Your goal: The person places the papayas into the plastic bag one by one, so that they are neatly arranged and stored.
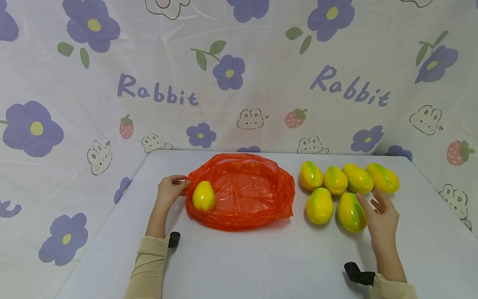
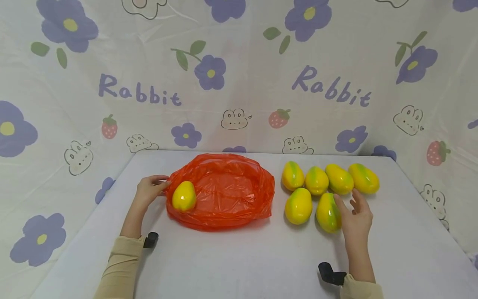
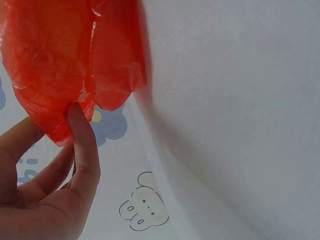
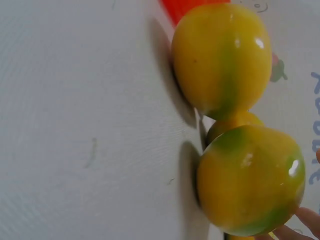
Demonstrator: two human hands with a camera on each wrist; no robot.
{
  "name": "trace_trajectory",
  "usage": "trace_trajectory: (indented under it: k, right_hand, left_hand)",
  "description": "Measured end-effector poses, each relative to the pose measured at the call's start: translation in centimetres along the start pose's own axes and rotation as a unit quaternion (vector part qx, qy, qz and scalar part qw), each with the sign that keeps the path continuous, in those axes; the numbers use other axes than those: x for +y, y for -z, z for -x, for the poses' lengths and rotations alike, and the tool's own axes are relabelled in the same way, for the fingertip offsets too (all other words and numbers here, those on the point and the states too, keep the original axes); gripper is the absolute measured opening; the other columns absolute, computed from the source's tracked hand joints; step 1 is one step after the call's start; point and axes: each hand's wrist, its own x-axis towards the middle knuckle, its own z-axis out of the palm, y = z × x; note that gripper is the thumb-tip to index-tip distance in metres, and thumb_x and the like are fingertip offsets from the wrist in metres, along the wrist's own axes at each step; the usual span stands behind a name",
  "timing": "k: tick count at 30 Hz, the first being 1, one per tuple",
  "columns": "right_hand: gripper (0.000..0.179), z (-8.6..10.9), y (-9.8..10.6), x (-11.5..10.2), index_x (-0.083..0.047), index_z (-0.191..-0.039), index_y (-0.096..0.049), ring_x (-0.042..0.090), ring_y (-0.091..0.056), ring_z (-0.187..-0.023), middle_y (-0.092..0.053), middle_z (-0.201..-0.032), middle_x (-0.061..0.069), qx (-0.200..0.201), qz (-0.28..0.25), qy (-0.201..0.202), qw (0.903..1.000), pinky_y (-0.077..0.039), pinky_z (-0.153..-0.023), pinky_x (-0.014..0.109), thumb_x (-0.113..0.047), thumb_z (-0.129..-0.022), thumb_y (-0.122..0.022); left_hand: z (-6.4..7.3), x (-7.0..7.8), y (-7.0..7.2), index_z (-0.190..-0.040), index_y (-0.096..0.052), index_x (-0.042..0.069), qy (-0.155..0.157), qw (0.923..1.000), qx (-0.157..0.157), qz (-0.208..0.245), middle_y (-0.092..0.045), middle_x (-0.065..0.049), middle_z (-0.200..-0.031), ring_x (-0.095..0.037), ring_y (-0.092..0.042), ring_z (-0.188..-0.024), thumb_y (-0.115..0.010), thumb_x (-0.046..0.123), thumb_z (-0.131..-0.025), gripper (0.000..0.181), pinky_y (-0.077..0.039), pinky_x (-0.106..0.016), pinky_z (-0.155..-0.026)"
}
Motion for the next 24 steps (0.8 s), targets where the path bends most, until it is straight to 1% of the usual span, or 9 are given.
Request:
trace_trajectory:
  k: [5,10,15,19,24]
  right_hand:
    - [0.072,-0.3,0.0,1.0,-0.025,-0.155,-0.025,0.028,-0.024,-0.15,-0.02,-0.164,0.004,-0.013,-0.005,-0.026,0.9996,-0.026,-0.122,0.046,-0.048,-0.094,-0.056]
    - [0.072,-0.5,-0.3,1.6,-0.023,-0.155,-0.026,0.03,-0.026,-0.149,-0.021,-0.163,0.006,-0.014,-0.009,-0.03,0.9994,-0.029,-0.121,0.045,-0.046,-0.095,-0.056]
    - [0.072,-0.6,-0.5,1.8,-0.024,-0.155,-0.026,0.029,-0.028,-0.147,-0.021,-0.163,0.006,-0.018,-0.009,-0.04,0.999,-0.03,-0.121,0.045,-0.048,-0.094,-0.055]
    - [0.073,-0.7,-0.7,2.0,-0.024,-0.155,-0.026,0.03,-0.029,-0.147,-0.022,-0.163,0.006,-0.023,-0.007,-0.039,0.999,-0.03,-0.121,0.044,-0.051,-0.094,-0.055]
    - [0.077,-0.6,-1.0,2.1,-0.018,-0.156,-0.024,0.031,-0.027,-0.148,-0.023,-0.163,0.009,-0.034,0.009,-0.025,0.9991,-0.026,-0.123,0.044,-0.052,-0.094,-0.054]
  left_hand:
    - [0.1,0.1,0.1,-0.131,-0.057,-0.002,0.001,1.0,0.0,-0.005,-0.061,-0.024,-0.116,-0.014,-0.068,-0.076,-0.061,0.02,-0.095,0.042,-0.06,-0.039,-0.085]
    - [0.1,0.1,0.1,-0.131,-0.057,-0.002,0.005,1.0,-0.001,-0.003,-0.06,-0.024,-0.116,-0.012,-0.067,-0.074,-0.061,0.02,-0.095,0.042,-0.06,-0.036,-0.083]
    - [0.1,0.3,0.1,-0.131,-0.057,-0.002,0.009,0.9999,-0.001,0.005,-0.06,-0.024,-0.116,-0.015,-0.069,-0.077,-0.061,0.02,-0.095,0.042,-0.059,-0.04,-0.087]
    - [0.1,0.2,0.1,-0.132,-0.057,-0.002,0.011,0.9999,-0.001,0.005,-0.06,-0.024,-0.117,-0.015,-0.068,-0.077,-0.06,0.02,-0.095,0.043,-0.058,-0.041,-0.087]
    - [0.1,0.0,0.0,-0.132,-0.057,-0.002,0.008,1.0,0.0,0.001,-0.06,-0.024,-0.117,-0.016,-0.069,-0.078,-0.061,0.019,-0.095,0.043,-0.059,-0.04,-0.086]
